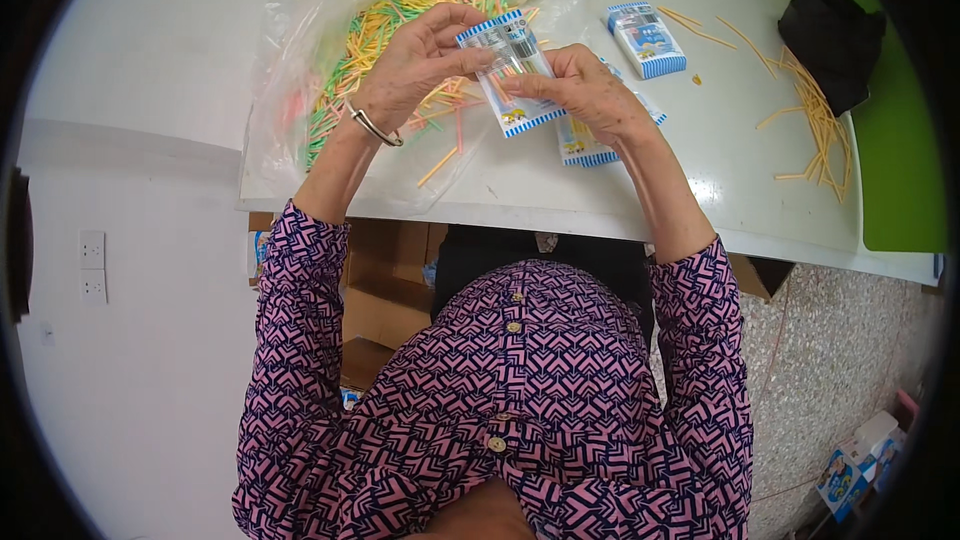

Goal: Packaging thin colored sticks into plastic sleeves at a workbench.

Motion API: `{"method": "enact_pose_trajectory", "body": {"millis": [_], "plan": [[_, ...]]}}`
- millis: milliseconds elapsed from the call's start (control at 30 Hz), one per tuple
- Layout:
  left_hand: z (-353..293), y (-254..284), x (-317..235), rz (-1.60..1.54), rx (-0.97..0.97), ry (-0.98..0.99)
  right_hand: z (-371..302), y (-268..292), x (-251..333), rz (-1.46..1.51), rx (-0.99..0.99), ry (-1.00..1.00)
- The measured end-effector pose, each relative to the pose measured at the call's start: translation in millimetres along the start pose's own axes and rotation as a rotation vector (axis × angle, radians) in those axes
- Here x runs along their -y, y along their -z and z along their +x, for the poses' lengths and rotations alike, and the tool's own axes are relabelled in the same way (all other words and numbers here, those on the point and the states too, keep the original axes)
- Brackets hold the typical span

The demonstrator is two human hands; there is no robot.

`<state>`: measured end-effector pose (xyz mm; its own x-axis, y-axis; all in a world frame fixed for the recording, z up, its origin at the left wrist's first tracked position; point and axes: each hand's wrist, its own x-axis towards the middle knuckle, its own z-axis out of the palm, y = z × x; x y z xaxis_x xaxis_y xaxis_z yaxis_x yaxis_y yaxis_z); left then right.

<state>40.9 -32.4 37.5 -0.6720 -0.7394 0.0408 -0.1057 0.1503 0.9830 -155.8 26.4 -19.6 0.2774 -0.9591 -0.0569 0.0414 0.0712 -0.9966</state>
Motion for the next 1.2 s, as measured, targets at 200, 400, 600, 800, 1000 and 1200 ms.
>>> {"method": "enact_pose_trajectory", "body": {"millis": [200,400,600,800,1000,1200], "plan": [[15.5,-30.7,6.4,0.077,-0.021,-0.129,-17.4,9.8,4.4,0.004,-0.074,0.008],[16.6,-52.4,12.5,0.006,-0.009,-0.027,-34.5,50.4,18.0,-0.381,-0.081,-0.172],[23.0,-63.7,55.5,0.482,-0.014,-0.079,-16.4,112.3,-17.4,-0.905,-0.712,0.036],[17.6,-57.7,54.9,0.758,-0.159,-0.398,3.2,126.0,-37.3,-1.144,-0.877,-0.077],[17.9,-51.4,49.4,0.678,-0.139,-0.282,-5.1,139.0,-34.3,-1.180,-0.924,0.046],[38.2,-36.1,22.3,0.462,-0.288,-0.234,-28.9,82.4,15.0,-0.745,-0.724,0.250]]}}
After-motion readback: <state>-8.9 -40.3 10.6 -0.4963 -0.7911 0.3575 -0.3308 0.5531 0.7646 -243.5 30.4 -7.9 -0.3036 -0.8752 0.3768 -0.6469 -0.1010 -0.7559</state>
